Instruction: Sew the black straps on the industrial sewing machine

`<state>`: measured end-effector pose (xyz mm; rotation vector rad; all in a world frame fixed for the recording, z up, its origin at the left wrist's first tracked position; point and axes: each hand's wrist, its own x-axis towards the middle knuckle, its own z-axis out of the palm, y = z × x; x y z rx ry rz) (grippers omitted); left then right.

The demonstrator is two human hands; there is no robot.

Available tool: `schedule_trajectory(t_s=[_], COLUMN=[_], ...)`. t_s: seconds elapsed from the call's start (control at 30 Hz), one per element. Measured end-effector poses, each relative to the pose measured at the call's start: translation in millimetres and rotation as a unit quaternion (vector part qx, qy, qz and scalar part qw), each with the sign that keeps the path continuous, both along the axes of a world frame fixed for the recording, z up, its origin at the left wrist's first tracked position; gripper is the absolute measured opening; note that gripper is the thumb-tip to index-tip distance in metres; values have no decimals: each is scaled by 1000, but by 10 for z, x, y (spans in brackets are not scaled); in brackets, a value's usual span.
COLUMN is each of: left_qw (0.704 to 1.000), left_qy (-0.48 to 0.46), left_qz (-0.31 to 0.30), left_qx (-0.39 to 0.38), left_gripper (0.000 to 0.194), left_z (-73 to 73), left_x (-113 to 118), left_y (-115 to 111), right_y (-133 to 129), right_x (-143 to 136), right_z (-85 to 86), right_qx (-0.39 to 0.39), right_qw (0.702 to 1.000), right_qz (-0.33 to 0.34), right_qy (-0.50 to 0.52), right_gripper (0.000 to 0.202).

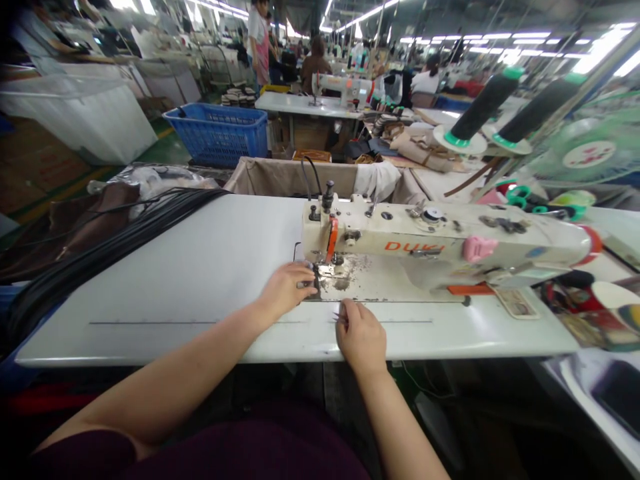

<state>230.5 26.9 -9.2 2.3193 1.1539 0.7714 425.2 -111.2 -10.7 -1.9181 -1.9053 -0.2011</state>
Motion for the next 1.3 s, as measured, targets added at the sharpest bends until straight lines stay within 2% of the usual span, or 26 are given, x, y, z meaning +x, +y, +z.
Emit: schedule_trajectory(t_s=[0.17, 0.27, 0.37, 0.47, 0.6, 0.8, 1.13, 1.3], left_qw=[999, 999, 996, 988, 981, 985, 983, 985], left_qy=[-8, 26, 71, 100, 88, 87, 60, 50], left_qz=[15, 7, -49, -117, -166, -140, -154, -146], left_qx=[-50, -45, -27, -25, -47, -59, -81, -79], left_gripper=[15, 39, 55, 49, 45, 44, 37, 43], left_z=[48, 115, 169, 189, 157, 75, -5, -41], left_x=[21, 33, 48, 48, 27, 44, 79, 114], left_y=[287, 449, 600, 728, 839, 915, 1010, 1054], right_y=[-6, -11, -14, -14, -12, -14, -7, -14], right_x=[-9, -14, -20, -23, -20, -19, -27, -16], right_z=[12, 19, 28, 34, 31, 13, 17, 10], right_qx=[-15, -15, -15, -21, -25, -20, -18, -17], right_qw=[1000, 1000, 1000, 1000, 1000, 1000, 1000, 1000], right_qz=[-8, -9, -9, -13, -9, -8, -10, -5], right_qy=[2, 0, 0, 1, 6, 8, 4, 10], right_gripper=[32, 30, 29, 29, 32, 32, 30, 32])
